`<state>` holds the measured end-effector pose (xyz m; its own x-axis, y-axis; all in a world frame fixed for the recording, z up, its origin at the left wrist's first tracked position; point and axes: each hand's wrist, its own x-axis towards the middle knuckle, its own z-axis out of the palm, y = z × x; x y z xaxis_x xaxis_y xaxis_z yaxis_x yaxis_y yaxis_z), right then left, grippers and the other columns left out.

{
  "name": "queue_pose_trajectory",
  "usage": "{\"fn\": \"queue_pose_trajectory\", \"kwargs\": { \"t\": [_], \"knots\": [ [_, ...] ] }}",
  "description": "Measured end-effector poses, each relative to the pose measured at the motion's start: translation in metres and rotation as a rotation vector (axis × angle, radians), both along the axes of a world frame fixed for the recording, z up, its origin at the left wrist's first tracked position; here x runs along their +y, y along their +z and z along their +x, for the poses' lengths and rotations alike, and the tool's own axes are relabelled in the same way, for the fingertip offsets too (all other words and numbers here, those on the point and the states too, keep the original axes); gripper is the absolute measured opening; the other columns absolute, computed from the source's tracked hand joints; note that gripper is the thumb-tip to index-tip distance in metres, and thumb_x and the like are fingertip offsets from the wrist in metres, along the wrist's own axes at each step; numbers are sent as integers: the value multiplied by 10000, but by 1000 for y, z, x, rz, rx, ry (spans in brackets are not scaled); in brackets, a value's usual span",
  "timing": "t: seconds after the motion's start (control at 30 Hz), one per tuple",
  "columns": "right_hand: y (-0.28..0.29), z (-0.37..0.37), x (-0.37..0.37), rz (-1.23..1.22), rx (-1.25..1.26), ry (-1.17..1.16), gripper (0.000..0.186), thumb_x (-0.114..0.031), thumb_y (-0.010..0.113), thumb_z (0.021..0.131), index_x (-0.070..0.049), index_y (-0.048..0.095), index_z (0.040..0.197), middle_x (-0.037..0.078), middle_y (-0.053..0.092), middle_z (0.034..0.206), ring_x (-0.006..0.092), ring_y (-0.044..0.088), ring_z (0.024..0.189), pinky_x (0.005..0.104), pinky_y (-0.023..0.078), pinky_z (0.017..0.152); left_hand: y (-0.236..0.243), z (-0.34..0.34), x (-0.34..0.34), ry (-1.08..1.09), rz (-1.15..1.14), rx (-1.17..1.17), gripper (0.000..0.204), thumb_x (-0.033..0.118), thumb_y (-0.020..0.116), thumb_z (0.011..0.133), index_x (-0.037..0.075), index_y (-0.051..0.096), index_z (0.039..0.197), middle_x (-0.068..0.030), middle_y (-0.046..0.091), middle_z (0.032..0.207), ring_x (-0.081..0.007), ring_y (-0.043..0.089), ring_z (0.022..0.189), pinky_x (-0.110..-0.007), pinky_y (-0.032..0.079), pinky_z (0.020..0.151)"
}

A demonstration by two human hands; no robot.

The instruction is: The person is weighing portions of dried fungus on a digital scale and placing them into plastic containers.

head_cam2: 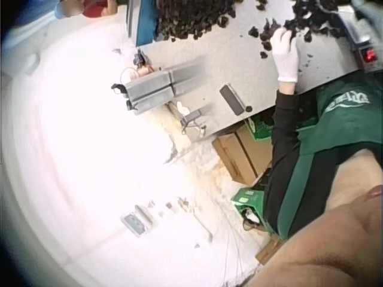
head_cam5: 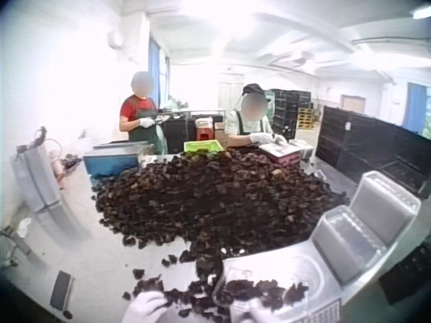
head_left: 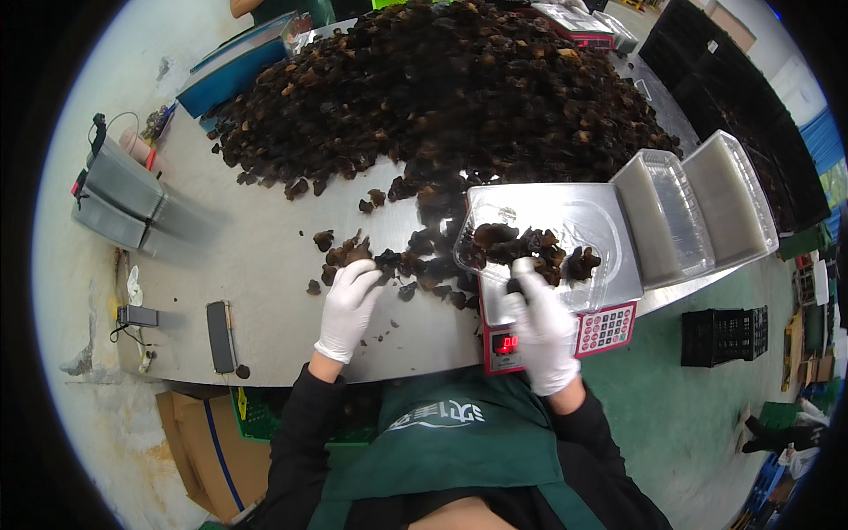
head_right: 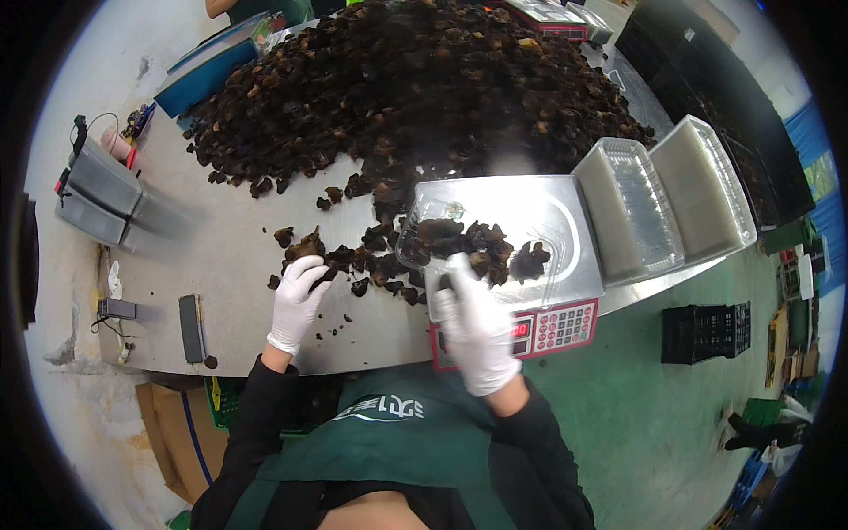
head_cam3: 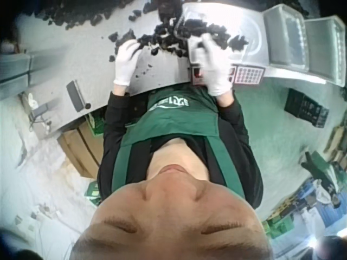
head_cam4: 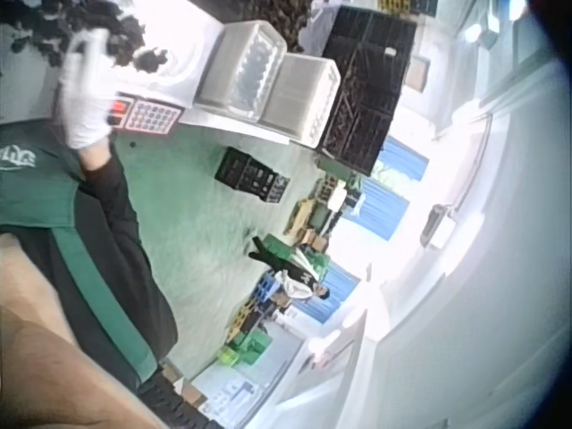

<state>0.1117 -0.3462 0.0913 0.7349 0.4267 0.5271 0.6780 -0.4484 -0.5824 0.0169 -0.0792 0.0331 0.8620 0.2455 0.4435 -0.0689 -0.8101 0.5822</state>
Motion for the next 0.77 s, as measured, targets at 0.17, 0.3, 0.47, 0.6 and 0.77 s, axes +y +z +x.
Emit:
{"fn": "queue_pose_trajectory", "kwargs": {
  "t": [0.17, 0.3, 0.47, 0.6, 0.77],
  "knots": [
    [-10, 34, -64, -81, -49, -235, 430, -110, 629, 904, -1, 530, 1308, 208, 647, 1074, 318, 662, 883, 371, 528, 756, 64, 64, -56, -335, 59, -183, 297, 0, 734, 728, 16, 659, 1015, -105, 622, 1112, -276, 596, 987, -346, 497, 831],
    [-22, 41, -72, -189, -79, -232, 428, -115, 598, 922, -2, 505, 1324, 220, 645, 1077, 348, 651, 932, 388, 520, 792, 58, 120, -79, -620, 194, -86, 325, 58, 701, 737, 59, 635, 1056, -104, 578, 1208, -291, 584, 987, -366, 499, 850],
    [-26, 42, -77, -149, -61, -242, 396, -134, 574, 937, -20, 518, 1312, 222, 646, 1027, 372, 640, 900, 411, 514, 790, 64, 129, -85, -625, 276, 73, 516, 154, 767, 687, 145, 634, 1186, -92, 474, 1393, -268, 556, 1065, -369, 468, 929],
    [-23, 46, -75, -170, -22, -263, 370, -107, 622, 916, -16, 555, 1269, 191, 654, 1081, 311, 653, 908, 359, 509, 809, 59, 125, -85, -538, 295, 10, 540, 278, 759, 733, 171, 615, 1242, -86, 474, 1392, -282, 526, 1121, -401, 417, 988],
    [-7, 63, -49, -260, -110, -154, 387, -156, 648, 903, -61, 572, 1271, 193, 656, 1056, 307, 661, 938, 375, 519, 829, 35, 129, -86, -555, 268, 65, 510, 329, 725, 792, 151, 608, 1256, -92, 524, 1324, -272, 487, 1200, -408, 389, 1013]
  ]
}}
